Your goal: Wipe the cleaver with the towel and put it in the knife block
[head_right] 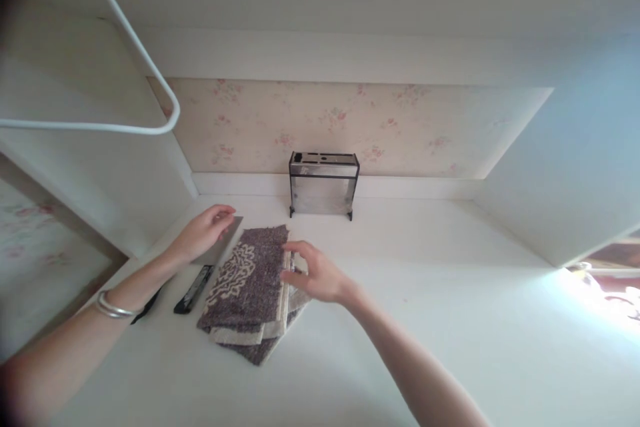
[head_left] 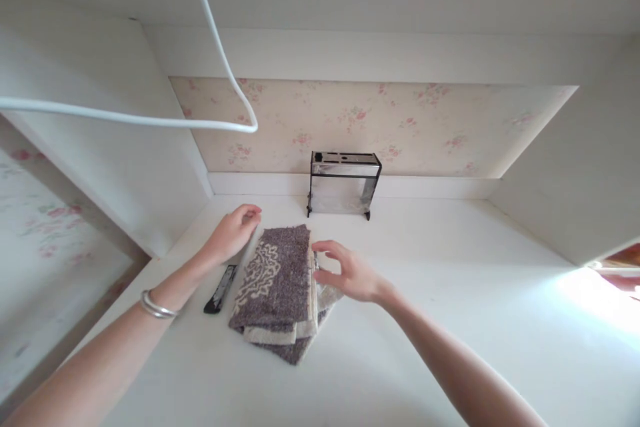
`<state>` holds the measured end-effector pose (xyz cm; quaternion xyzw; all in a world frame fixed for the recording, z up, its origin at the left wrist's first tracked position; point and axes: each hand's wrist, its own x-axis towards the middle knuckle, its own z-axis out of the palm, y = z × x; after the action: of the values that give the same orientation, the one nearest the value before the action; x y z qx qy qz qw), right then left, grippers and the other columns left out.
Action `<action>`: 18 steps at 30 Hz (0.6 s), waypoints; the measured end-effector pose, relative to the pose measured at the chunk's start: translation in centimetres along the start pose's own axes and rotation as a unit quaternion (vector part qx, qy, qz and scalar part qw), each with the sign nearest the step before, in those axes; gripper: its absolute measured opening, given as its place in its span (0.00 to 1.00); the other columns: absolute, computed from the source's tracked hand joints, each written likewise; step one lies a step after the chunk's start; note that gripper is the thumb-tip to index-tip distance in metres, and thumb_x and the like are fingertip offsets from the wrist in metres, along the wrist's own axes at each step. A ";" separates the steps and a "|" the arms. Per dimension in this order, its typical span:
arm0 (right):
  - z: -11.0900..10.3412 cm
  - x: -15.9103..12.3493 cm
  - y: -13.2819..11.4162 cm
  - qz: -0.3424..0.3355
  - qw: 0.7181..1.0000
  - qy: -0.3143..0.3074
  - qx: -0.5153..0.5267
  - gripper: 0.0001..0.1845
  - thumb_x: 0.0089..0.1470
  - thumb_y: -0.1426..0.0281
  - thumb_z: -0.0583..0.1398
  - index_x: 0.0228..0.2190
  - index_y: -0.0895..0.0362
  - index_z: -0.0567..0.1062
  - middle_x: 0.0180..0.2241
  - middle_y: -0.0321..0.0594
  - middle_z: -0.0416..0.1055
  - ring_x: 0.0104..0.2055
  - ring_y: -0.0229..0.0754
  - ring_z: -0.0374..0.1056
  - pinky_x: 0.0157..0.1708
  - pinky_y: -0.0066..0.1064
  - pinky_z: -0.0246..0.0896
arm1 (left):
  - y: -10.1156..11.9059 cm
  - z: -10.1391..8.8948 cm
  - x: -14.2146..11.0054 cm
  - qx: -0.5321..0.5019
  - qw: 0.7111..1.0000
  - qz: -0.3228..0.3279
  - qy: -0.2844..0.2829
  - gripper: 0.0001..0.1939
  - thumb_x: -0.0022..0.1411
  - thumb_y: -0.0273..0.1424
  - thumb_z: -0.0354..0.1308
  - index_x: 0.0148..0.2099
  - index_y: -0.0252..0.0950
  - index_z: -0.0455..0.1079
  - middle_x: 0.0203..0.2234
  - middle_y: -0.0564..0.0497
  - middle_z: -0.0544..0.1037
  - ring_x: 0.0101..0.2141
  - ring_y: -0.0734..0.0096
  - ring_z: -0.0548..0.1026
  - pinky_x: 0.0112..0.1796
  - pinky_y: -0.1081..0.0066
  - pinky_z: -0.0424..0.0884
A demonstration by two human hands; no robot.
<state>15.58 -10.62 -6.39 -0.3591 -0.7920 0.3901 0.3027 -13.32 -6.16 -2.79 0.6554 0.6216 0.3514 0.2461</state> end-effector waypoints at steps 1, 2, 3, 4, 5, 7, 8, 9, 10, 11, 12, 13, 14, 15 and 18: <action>1.3 -0.2 -1.0 -0.025 0.997 -0.059 -0.034 0.33 0.49 0.57 0.61 0.56 0.50 0.62 0.58 0.45 0.58 0.59 0.47 0.56 0.57 0.42 0.52 | -0.9 -0.4 -1.5 0.049 0.999 0.004 -0.005 0.18 0.59 0.44 0.50 0.46 0.38 0.67 0.40 0.48 0.76 0.38 0.63 0.74 0.39 0.68 0.68; 2.6 -0.2 -1.9 -0.046 0.990 -0.109 -0.069 0.39 0.46 0.54 0.62 0.58 0.49 0.58 0.62 0.45 0.52 0.62 0.50 0.50 0.59 0.43 0.47 | -1.6 -0.7 -3.0 0.090 0.996 0.004 -0.018 0.18 0.59 0.44 0.49 0.45 0.39 0.67 0.40 0.49 0.76 0.40 0.62 0.74 0.41 0.68 0.67; 3.7 -0.2 -2.4 -0.065 0.981 -0.150 -0.104 0.46 0.43 0.52 0.64 0.60 0.49 0.55 0.64 0.45 0.45 0.64 0.52 0.44 0.61 0.46 0.42 | -2.2 -1.0 -4.4 0.128 0.991 -0.004 -0.032 0.18 0.59 0.45 0.48 0.44 0.40 0.68 0.40 0.49 0.76 0.41 0.61 0.73 0.40 0.68 0.66; 4.8 -0.1 -2.7 -0.081 0.971 -0.181 -0.138 0.50 0.40 0.50 0.64 0.61 0.48 0.51 0.66 0.44 0.39 0.66 0.55 0.37 0.62 0.49 0.35 | -2.6 -1.2 -5.6 0.163 0.986 -0.016 -0.042 0.18 0.60 0.46 0.47 0.42 0.41 0.68 0.39 0.49 0.77 0.41 0.61 0.73 0.40 0.68 0.66; 5.8 0.1 -2.7 -0.095 0.961 -0.198 -0.170 0.54 0.38 0.49 0.64 0.62 0.48 0.49 0.66 0.44 0.35 0.67 0.57 0.32 0.62 0.52 0.28 | -3.0 -1.5 -6.8 0.194 0.980 -0.031 -0.043 0.18 0.60 0.46 0.46 0.41 0.41 0.68 0.38 0.50 0.77 0.40 0.60 0.74 0.39 0.68 0.66; 7.5 0.4 -2.2 -0.107 0.947 -0.202 -0.226 0.58 0.36 0.46 0.64 0.63 0.51 0.46 0.66 0.47 0.32 0.66 0.60 0.27 0.61 0.56 0.18 | -3.6 -1.7 -8.5 0.245 0.967 -0.060 -0.029 0.18 0.61 0.47 0.44 0.39 0.43 0.68 0.37 0.50 0.77 0.39 0.60 0.74 0.37 0.68 0.65; 8.1 0.4 -1.8 -0.101 0.945 -0.189 -0.247 0.59 0.37 0.45 0.63 0.63 0.53 0.45 0.66 0.50 0.32 0.66 0.61 0.28 0.61 0.56 0.18 | -3.9 -1.7 -9.0 0.263 0.962 -0.072 -0.017 0.18 0.62 0.47 0.43 0.39 0.43 0.68 0.37 0.50 0.78 0.39 0.60 0.74 0.36 0.68 0.65; 8.6 0.3 -1.4 -0.090 0.945 -0.169 -0.264 0.59 0.38 0.46 0.62 0.64 0.55 0.44 0.66 0.52 0.34 0.66 0.61 0.29 0.61 0.55 0.20 | -4.2 -1.7 -9.4 0.277 0.957 -0.082 -0.008 0.19 0.62 0.48 0.42 0.39 0.43 0.68 0.38 0.49 0.78 0.39 0.59 0.74 0.36 0.68 0.64; 9.0 0.2 -1.1 -0.076 0.947 -0.145 -0.278 0.58 0.40 0.47 0.62 0.63 0.57 0.44 0.65 0.53 0.36 0.66 0.60 0.31 0.62 0.53 0.23 | -4.6 -1.6 -9.7 0.287 0.954 -0.089 -0.004 0.20 0.62 0.48 0.41 0.40 0.43 0.68 0.39 0.48 0.77 0.39 0.58 0.75 0.36 0.67 0.64; 9.2 -0.1 -0.9 -0.064 0.948 -0.122 -0.288 0.55 0.42 0.50 0.62 0.63 0.58 0.45 0.65 0.54 0.38 0.66 0.59 0.34 0.62 0.52 0.27 | -4.9 -1.5 -9.8 0.294 0.951 -0.095 -0.007 0.21 0.62 0.48 0.41 0.40 0.42 0.68 0.41 0.47 0.77 0.40 0.57 0.75 0.36 0.67 0.65; 9.3 -0.4 -0.8 -0.054 0.948 -0.101 -0.296 0.52 0.43 0.55 0.62 0.63 0.57 0.46 0.65 0.53 0.41 0.66 0.58 0.36 0.62 0.50 0.31 | -5.3 -1.4 -9.8 0.300 0.948 -0.103 -0.014 0.22 0.62 0.49 0.40 0.41 0.42 0.67 0.42 0.46 0.77 0.40 0.56 0.75 0.36 0.66 0.65; 9.3 -0.7 -0.9 -0.046 0.949 -0.081 -0.301 0.49 0.44 0.59 0.62 0.63 0.57 0.48 0.64 0.51 0.44 0.66 0.56 0.38 0.62 0.48 0.34 | -5.7 -1.2 -9.7 0.304 0.946 -0.112 -0.027 0.23 0.61 0.50 0.40 0.42 0.41 0.67 0.43 0.44 0.76 0.40 0.54 0.75 0.35 0.65 0.65; 9.2 -0.9 -1.0 -0.039 0.951 -0.064 -0.301 0.45 0.45 0.64 0.61 0.62 0.55 0.51 0.64 0.49 0.47 0.65 0.55 0.42 0.62 0.46 0.37 | -6.1 -1.1 -9.6 0.307 0.943 -0.120 -0.045 0.24 0.61 0.51 0.39 0.43 0.41 0.67 0.43 0.43 0.76 0.40 0.53 0.75 0.35 0.65 0.66; 9.1 -1.1 -1.2 -0.028 0.954 -0.046 -0.296 0.42 0.45 0.67 0.59 0.61 0.54 0.53 0.62 0.47 0.51 0.64 0.53 0.45 0.61 0.44 0.40 | -6.4 -1.0 -9.5 0.310 0.940 -0.125 -0.064 0.26 0.60 0.52 0.39 0.43 0.40 0.68 0.43 0.42 0.76 0.40 0.52 0.75 0.35 0.64 0.66; 8.5 -1.2 -1.6 0.054 0.966 0.028 -0.251 0.34 0.47 0.70 0.56 0.57 0.51 0.59 0.54 0.45 0.65 0.54 0.53 0.62 0.52 0.43 0.55 | -7.2 -0.8 -9.2 0.318 0.933 -0.127 -0.115 0.29 0.58 0.55 0.40 0.41 0.38 0.69 0.39 0.37 0.77 0.38 0.48 0.76 0.34 0.61 0.66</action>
<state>9.27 -15.72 -9.62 -0.4769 -0.8351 0.1838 0.2033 -18.39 -14.57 -9.13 0.6509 0.7464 0.0236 0.1370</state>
